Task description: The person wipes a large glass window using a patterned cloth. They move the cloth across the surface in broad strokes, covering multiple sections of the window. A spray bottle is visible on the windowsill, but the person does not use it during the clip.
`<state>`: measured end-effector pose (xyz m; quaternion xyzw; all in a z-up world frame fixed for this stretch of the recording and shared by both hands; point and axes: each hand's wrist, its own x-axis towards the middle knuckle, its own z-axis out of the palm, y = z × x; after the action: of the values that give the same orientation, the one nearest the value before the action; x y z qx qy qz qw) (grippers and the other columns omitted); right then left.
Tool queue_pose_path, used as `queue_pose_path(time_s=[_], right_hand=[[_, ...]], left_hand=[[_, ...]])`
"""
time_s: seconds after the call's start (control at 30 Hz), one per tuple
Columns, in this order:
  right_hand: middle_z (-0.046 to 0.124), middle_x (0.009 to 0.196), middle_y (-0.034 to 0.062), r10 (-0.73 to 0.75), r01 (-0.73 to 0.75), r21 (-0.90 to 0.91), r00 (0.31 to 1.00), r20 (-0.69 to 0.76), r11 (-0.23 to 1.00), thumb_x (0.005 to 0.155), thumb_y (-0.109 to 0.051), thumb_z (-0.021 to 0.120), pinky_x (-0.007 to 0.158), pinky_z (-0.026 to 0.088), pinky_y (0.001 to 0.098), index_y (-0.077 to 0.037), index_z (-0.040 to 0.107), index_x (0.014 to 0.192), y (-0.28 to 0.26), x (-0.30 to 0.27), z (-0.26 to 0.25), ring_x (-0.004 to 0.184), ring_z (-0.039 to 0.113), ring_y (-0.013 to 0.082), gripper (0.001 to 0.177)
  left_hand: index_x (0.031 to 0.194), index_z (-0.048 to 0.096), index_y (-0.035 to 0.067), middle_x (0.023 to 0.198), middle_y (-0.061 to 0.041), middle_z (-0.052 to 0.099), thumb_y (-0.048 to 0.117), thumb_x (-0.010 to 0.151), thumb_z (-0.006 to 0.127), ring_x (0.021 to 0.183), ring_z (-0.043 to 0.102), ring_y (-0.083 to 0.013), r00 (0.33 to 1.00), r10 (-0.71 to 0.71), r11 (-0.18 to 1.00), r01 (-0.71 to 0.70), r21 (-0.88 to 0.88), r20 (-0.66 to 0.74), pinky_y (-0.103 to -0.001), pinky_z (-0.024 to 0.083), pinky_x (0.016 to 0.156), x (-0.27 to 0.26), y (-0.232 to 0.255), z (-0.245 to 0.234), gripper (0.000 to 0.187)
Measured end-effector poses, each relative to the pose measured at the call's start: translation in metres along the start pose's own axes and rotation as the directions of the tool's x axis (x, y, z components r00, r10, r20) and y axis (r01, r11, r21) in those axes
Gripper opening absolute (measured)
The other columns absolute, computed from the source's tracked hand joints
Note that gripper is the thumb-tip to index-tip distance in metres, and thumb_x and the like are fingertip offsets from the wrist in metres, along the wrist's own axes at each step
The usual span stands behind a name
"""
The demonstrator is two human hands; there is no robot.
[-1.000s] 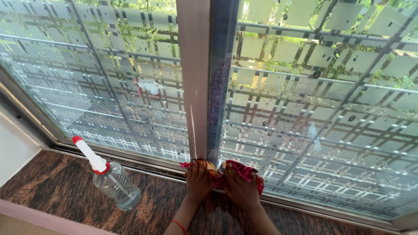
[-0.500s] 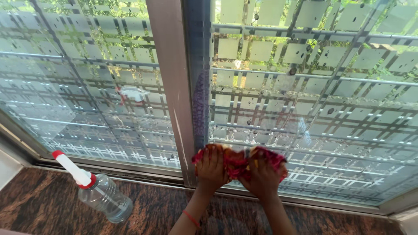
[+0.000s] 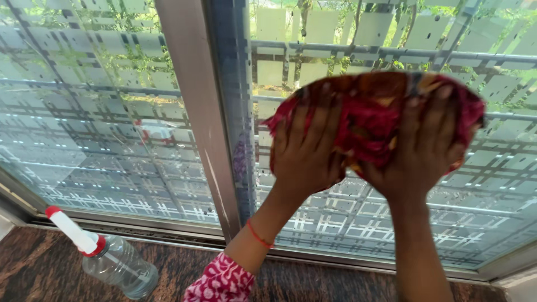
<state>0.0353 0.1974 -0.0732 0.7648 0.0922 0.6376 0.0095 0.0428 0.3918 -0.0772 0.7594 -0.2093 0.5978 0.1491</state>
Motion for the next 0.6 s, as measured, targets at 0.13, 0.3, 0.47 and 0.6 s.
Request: queue_pose_path(time_s=[0.13,0.3,0.47,0.6], right_hand=[[0.023,0.172,0.0212,0.068,-0.067,0.034,0.997,-0.027,0.997,0.108,-0.085,0.028,0.124,0.031,0.0627,-0.016,0.023,0.171,0.016,0.005,-0.007,0.158,0.032,0.0468,0.094],[0.016,0.177,0.0183,0.231,-0.229,0.036,0.971,-0.061,0.973,0.094,-0.087,0.016,0.127,0.017,0.0672,-0.02,0.016,0.172,0.013,-0.038,0.001,0.16,0.024,0.0463,0.103],[0.016,0.174,0.026,0.288,-0.288,0.018,0.958,0.018,0.957,0.096,-0.085,0.023,0.124,0.017,0.0715,-0.014,0.016,0.17,0.011,-0.113,0.014,0.162,0.022,0.0536,0.103],[0.015,0.168,0.0356,0.27,-0.275,0.021,0.953,0.139,0.961,0.087,-0.085,0.039,0.114,0.022,0.077,-0.005,0.016,0.167,0.013,-0.189,0.021,0.148,0.027,0.0639,0.115]], left_hand=[[0.156,0.052,0.016,0.163,-0.003,0.046,0.043,0.107,0.045,0.15,0.044,-0.0274,0.999,0.033,0.999,-0.033,0.019,-0.006,-0.053,0.024,0.124,0.015,0.017,0.003,0.056],[0.156,0.055,0.022,0.163,0.002,0.048,0.046,0.11,0.046,0.147,0.049,-0.0213,0.993,0.112,0.993,-0.112,0.022,0.026,-0.049,0.028,0.121,-0.025,0.032,0.015,0.053],[0.149,0.061,0.022,0.157,0.004,0.054,0.048,0.106,0.047,0.138,0.054,-0.0173,0.995,0.098,0.995,-0.098,-0.011,0.031,-0.047,0.033,0.109,-0.079,0.039,0.033,0.052],[0.145,0.062,0.022,0.153,0.006,0.056,0.055,0.105,0.052,0.135,0.055,-0.0152,0.995,0.104,0.993,-0.104,-0.062,0.0,-0.047,0.036,0.107,-0.123,0.036,0.044,0.053]])
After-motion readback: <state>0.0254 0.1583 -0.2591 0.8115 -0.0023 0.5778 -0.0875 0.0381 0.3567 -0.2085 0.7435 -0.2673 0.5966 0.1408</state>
